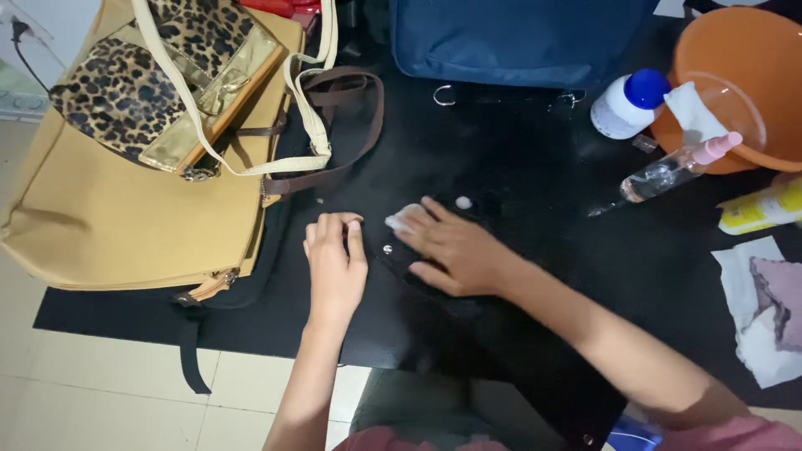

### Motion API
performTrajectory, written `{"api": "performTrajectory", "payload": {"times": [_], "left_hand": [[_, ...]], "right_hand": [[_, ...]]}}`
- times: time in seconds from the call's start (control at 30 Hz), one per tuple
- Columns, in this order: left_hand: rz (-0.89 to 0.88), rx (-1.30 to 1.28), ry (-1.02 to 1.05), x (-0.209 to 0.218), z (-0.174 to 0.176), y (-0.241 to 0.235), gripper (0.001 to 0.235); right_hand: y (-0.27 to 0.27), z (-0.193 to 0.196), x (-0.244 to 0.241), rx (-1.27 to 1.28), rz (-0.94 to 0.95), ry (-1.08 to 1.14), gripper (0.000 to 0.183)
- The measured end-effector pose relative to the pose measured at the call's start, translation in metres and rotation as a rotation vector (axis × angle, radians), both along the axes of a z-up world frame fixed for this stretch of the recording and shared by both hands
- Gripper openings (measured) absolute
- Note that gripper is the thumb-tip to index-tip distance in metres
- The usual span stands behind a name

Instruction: Cleaning and conditioning a black leather item using a liquid cleaner and a white cloth.

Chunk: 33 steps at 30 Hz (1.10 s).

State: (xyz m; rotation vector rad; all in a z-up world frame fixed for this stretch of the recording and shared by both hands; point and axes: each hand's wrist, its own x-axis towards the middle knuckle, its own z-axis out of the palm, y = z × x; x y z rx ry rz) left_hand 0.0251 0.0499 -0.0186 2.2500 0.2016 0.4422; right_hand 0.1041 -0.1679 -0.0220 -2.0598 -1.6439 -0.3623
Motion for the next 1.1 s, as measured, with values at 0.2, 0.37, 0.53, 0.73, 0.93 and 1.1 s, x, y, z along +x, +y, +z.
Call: {"api": "performTrajectory", "payload": {"times": [0.2, 0.37, 0.53, 0.73, 0.93, 1.1], "left_hand": [[-0.047, 0.025, 0.048, -0.003, 0.009, -0.003, 0.017], [-0.053, 0.05, 0.044, -0.001, 0.005, -0.002, 0.017], [-0.079, 0.07, 0.058, -0.004, 0.01, -0.003, 0.017], [-0.23, 0.073, 0.185, -0.007, 0.045, -0.008, 0.064], [-0.304, 0.113, 0.334, -0.006, 0.049, -0.006, 0.079], [-0.319, 0.125, 0.325, -0.006, 0.044, -0.004, 0.079]], "right_hand": [[-0.023, 0.015, -0.026, -0.009, 0.103, 0.091, 0.049], [-0.056, 0.022, 0.004, -0.061, 0.0, -0.134, 0.056], [-0.057, 0.006, 0.011, -0.051, -0.155, -0.143, 0.056], [-0.084, 0.029, -0.001, -0.086, -0.003, 0.143, 0.048], [-0.073, 0.015, 0.029, -0.094, -0.22, -0.007, 0.056], [-0.067, 0.029, -0.014, -0.109, -0.005, 0.256, 0.053]]}}
